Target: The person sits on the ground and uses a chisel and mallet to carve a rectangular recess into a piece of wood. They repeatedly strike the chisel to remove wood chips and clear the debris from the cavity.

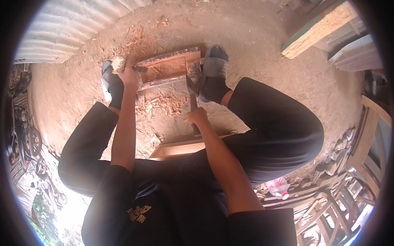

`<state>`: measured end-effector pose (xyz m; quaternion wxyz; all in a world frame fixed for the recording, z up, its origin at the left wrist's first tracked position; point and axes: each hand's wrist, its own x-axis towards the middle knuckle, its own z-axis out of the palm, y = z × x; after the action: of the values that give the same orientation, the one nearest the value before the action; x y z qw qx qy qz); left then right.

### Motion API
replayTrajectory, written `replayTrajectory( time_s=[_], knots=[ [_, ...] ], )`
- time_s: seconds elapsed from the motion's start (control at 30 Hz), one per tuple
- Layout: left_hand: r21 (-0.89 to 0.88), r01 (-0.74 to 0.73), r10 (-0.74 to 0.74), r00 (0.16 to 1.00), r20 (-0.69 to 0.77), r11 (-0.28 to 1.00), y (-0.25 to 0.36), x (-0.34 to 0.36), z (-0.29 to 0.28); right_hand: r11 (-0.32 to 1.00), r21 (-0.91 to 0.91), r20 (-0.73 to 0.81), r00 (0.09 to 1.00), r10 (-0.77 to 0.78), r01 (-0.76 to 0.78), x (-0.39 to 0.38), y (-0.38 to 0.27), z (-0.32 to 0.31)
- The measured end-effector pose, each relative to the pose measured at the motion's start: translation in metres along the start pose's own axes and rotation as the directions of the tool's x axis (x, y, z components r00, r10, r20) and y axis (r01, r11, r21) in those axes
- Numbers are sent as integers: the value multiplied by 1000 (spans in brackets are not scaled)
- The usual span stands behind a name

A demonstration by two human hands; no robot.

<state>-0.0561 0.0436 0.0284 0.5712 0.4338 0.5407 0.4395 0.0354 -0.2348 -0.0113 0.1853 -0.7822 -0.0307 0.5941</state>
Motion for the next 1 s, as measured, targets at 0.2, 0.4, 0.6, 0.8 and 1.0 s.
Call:
replayTrajectory(
  time_s=[0.2, 0.4, 0.6, 0.8, 1.0],
  knots=[
    [-66, -59, 61, 998, 30, 996, -20, 4, -14, 996, -87, 17, 1000, 0, 2, 0, -2, -2],
    [-244, 46, -18, 993, 119, 969, -15, 2, 1, 994, -111, -10, 1000, 17, -18, 0, -2, -5],
    [23, -69, 66, 992, 109, 997, -9, 10, -9, 993, -119, 17, 1000, 21, -19, -7, -8, -8],
    [-28, -35, 36, 999, 39, 999, -23, 3, -9, 995, -100, -26, 999, 26, -29, -9, -9, -6],
    [-455, 113, -143, 989, -32, 883, -10, 15, -6, 996, -88, -11, 1000, 28, -29, -6, -7, -7]
  ],
)
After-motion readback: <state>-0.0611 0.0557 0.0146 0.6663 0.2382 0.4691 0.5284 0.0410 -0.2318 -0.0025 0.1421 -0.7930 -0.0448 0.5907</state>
